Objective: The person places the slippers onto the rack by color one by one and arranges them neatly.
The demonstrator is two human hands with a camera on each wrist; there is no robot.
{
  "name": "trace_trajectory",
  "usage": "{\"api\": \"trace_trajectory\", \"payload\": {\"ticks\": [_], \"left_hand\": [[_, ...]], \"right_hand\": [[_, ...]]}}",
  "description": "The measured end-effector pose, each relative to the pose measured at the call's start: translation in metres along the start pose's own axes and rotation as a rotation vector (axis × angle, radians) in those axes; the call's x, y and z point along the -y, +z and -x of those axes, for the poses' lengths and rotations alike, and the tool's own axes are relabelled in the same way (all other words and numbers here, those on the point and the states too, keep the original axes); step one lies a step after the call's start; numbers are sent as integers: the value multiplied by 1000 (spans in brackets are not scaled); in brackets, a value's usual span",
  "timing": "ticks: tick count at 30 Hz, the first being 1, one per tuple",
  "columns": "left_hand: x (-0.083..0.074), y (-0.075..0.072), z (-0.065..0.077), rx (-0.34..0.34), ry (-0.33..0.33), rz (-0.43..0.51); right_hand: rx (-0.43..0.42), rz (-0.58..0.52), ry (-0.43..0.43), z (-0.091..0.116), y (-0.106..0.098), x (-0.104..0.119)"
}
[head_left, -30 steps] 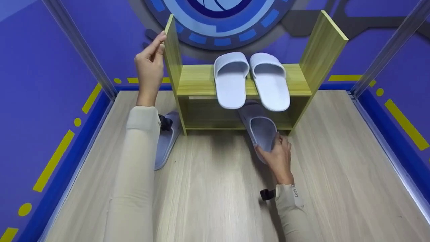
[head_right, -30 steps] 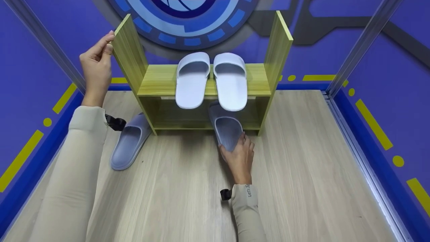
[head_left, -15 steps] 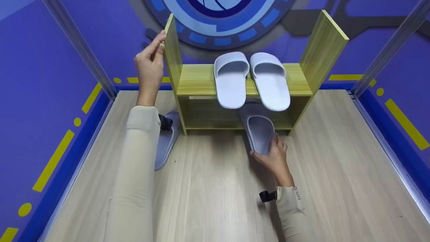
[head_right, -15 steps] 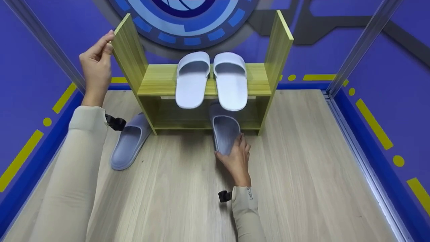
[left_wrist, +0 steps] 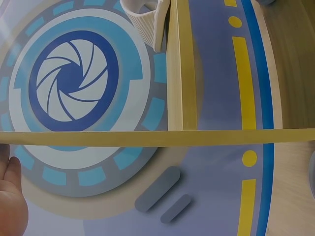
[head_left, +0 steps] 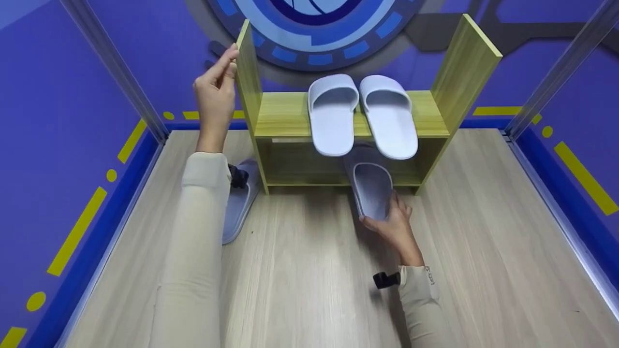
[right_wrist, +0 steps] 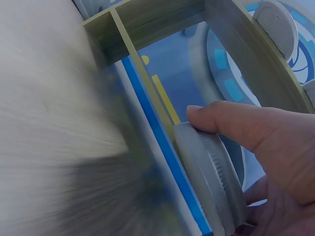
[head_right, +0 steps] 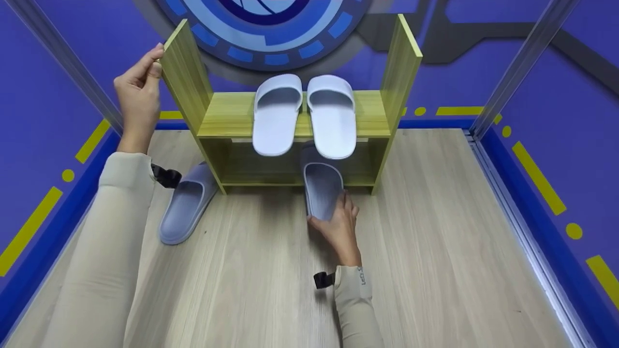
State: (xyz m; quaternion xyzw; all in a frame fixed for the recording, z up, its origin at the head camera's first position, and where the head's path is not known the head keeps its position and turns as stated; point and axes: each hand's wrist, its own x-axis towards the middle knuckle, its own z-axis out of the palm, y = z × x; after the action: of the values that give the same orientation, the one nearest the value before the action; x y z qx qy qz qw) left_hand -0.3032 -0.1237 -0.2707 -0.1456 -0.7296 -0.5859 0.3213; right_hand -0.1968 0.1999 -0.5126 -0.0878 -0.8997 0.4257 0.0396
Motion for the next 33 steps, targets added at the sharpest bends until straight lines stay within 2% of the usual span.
{"api": "trace_trajectory", "payload": {"ticks": [6, 13, 15, 33], "left_hand": [[3, 0, -2, -2, -14, -12], [26, 2, -11, 4, -50, 22], [30, 2, -12, 5, -41, 18], [30, 1, -12, 5, -36, 3]], "right_hand": [[-55, -1, -18, -4, 6, -1], [-88, -30, -12, -14, 10, -2], [-92, -37, -16, -18, 9, -2], [-143, -9, -77, -41, 11, 0]]}}
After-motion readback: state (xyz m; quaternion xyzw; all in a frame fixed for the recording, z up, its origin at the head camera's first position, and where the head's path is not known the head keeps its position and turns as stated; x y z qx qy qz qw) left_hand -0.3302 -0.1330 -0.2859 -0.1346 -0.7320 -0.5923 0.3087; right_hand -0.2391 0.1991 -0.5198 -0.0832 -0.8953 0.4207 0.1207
